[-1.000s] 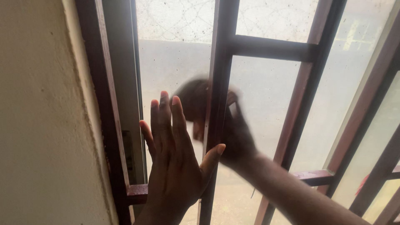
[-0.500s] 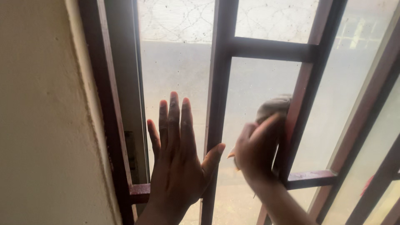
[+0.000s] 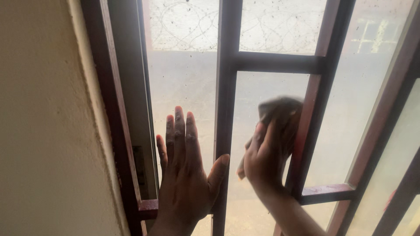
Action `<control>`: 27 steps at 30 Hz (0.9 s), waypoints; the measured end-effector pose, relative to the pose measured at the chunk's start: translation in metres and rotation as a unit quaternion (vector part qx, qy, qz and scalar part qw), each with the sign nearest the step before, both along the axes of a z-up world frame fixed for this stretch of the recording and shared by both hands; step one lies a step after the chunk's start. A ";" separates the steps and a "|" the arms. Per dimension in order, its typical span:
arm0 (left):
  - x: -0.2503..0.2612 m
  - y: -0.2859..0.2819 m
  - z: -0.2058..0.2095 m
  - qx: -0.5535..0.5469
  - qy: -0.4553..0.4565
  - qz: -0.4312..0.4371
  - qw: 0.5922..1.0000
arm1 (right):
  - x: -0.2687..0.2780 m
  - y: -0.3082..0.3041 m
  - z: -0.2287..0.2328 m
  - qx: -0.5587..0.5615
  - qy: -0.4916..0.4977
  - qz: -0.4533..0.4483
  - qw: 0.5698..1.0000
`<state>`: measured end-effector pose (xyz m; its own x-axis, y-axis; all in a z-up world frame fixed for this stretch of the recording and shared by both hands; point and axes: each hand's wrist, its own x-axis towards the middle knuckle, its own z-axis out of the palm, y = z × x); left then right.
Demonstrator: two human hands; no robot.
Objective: The person wipes the metal window frame with a cloth. They then move to a table, dip the cloth into a yellow bowl of water, wring it out, and return to wipe the window frame again.
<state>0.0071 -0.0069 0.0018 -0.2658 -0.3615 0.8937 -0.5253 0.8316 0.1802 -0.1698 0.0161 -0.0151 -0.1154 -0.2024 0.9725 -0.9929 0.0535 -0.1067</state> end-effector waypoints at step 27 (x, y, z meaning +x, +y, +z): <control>0.000 0.008 0.009 -0.022 0.085 0.006 0.996 | 0.028 -0.023 -0.006 0.287 -0.553 0.778 0.082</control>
<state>0.0073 0.0007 0.0105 -0.1050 -0.3238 0.9403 -0.5001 0.8344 0.2315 -0.1417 -0.0069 -0.0207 0.5302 -0.7848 0.3209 0.7546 0.2642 -0.6006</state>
